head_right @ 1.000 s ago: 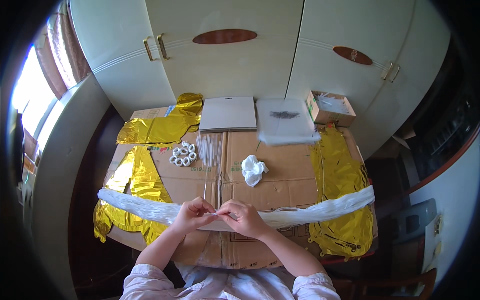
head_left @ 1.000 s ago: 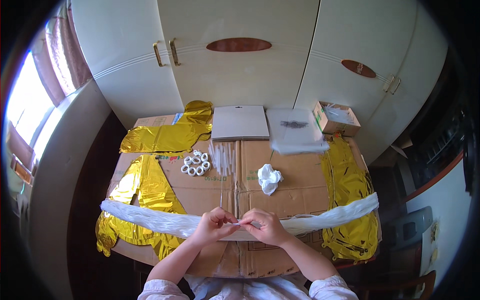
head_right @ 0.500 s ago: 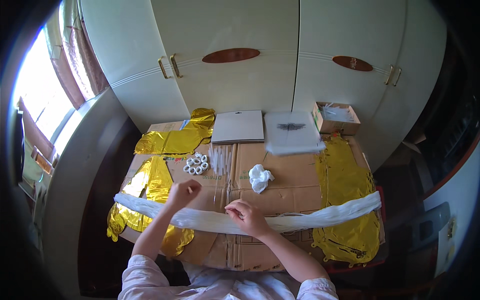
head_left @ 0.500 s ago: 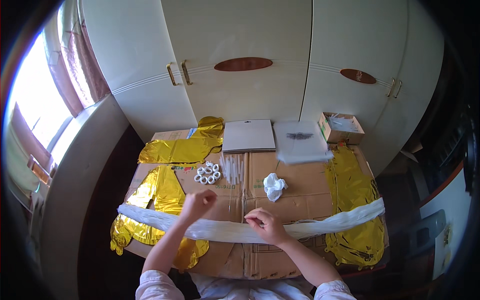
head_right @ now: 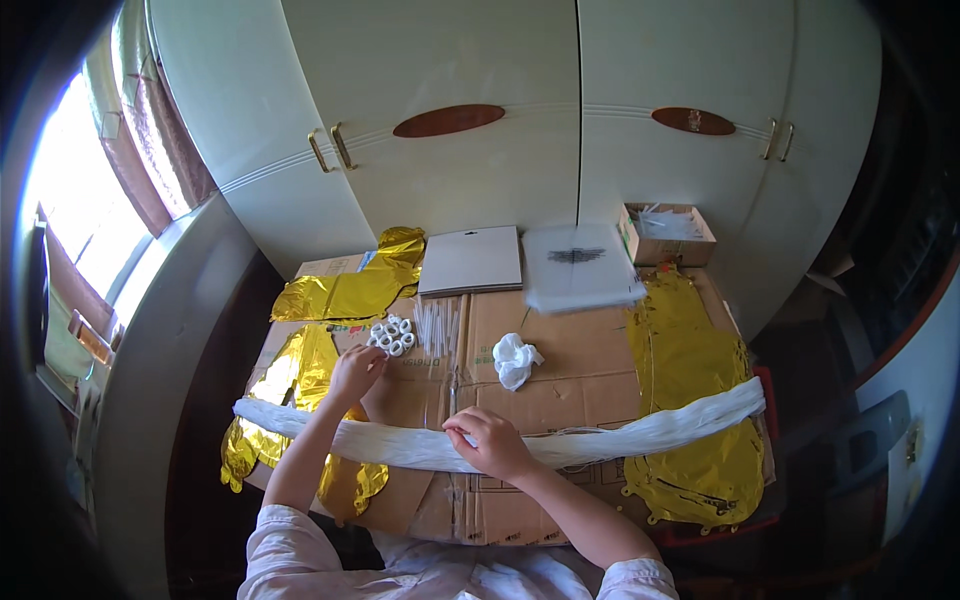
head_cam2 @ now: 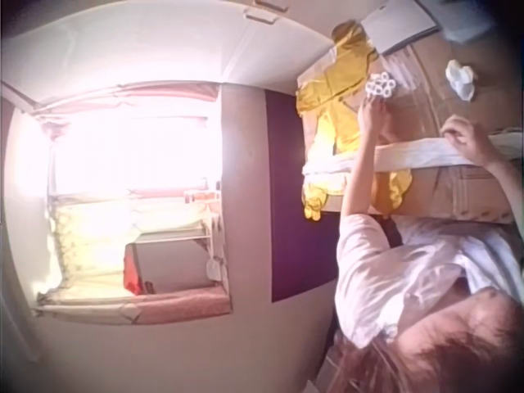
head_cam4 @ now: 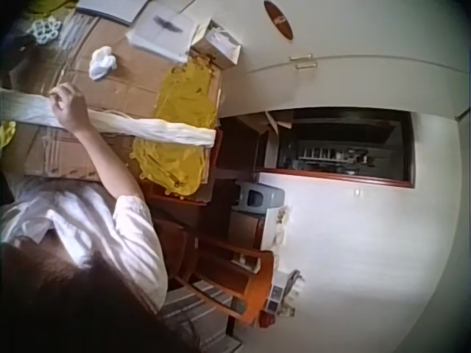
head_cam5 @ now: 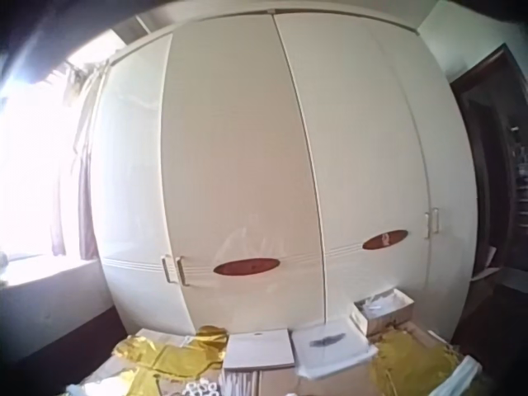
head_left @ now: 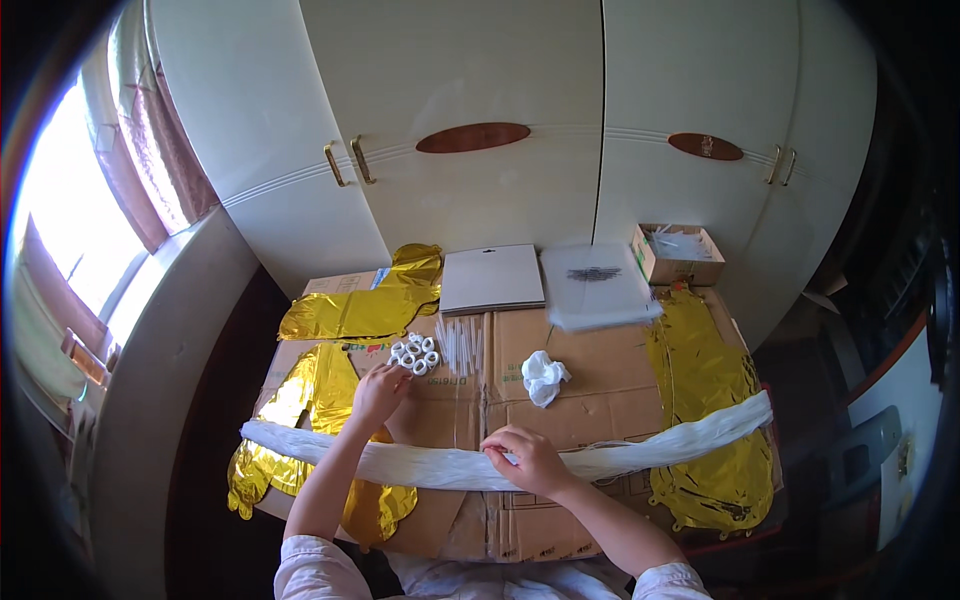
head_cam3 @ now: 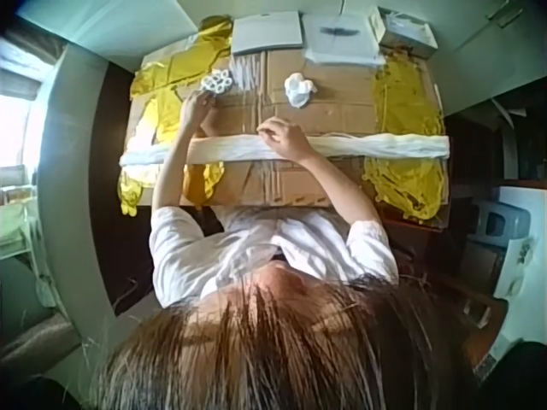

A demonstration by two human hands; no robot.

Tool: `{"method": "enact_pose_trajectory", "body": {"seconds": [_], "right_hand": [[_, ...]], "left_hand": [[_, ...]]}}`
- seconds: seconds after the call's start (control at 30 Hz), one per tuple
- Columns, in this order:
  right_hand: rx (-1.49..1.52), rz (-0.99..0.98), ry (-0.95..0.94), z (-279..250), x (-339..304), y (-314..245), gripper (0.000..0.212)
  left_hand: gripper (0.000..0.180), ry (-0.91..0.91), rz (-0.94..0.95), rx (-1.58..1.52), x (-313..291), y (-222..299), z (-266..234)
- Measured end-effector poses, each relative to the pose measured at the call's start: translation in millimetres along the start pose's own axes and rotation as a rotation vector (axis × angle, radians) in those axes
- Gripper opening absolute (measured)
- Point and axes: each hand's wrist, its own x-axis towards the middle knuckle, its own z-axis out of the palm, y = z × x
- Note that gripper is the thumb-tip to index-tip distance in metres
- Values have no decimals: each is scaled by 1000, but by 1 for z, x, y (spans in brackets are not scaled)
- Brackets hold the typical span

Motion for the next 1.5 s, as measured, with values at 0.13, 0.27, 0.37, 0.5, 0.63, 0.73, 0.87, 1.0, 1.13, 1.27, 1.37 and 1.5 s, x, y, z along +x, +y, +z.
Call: {"method": "enact_pose_trajectory", "body": {"seconds": [0.13,0.27,0.37,0.5,0.63,0.73,0.87,1.0,1.13,1.27,1.37,1.5], "right_hand": [[-27,-28,-3,0,-1,3,8],[-33,-44,-16,1,-1,2,8],[-29,-48,-13,2,0,3,8],[11,3,-22,0,3,1,7],[33,65,21,-3,3,3,8],[-61,62,17,-4,2,5,6],[-329,-86,-65,-1,2,5,3],[-474,-73,-108,4,-1,8,3],[-537,-34,-133,3,-2,15,5],[-527,-48,-159,4,-2,17,6],[-511,-69,-174,5,0,13,5],[-511,-92,-166,6,0,15,7]], "left_hand": [[9,-3,11,50,-2,-5,-2],[11,46,-19,-14,-4,-12,0],[13,44,-20,-43,-2,-9,-3],[13,9,-30,-64,-4,-8,-8],[14,41,-69,-139,0,23,-26],[13,81,-45,-301,3,58,-34],[10,-33,-43,-470,-8,98,-26],[11,-84,29,-466,-19,93,-4],[10,-158,-6,-426,-30,87,2],[10,-147,102,-380,-35,91,4],[8,-186,114,-426,-40,96,2],[8,-214,229,-360,-37,104,-4]]}}
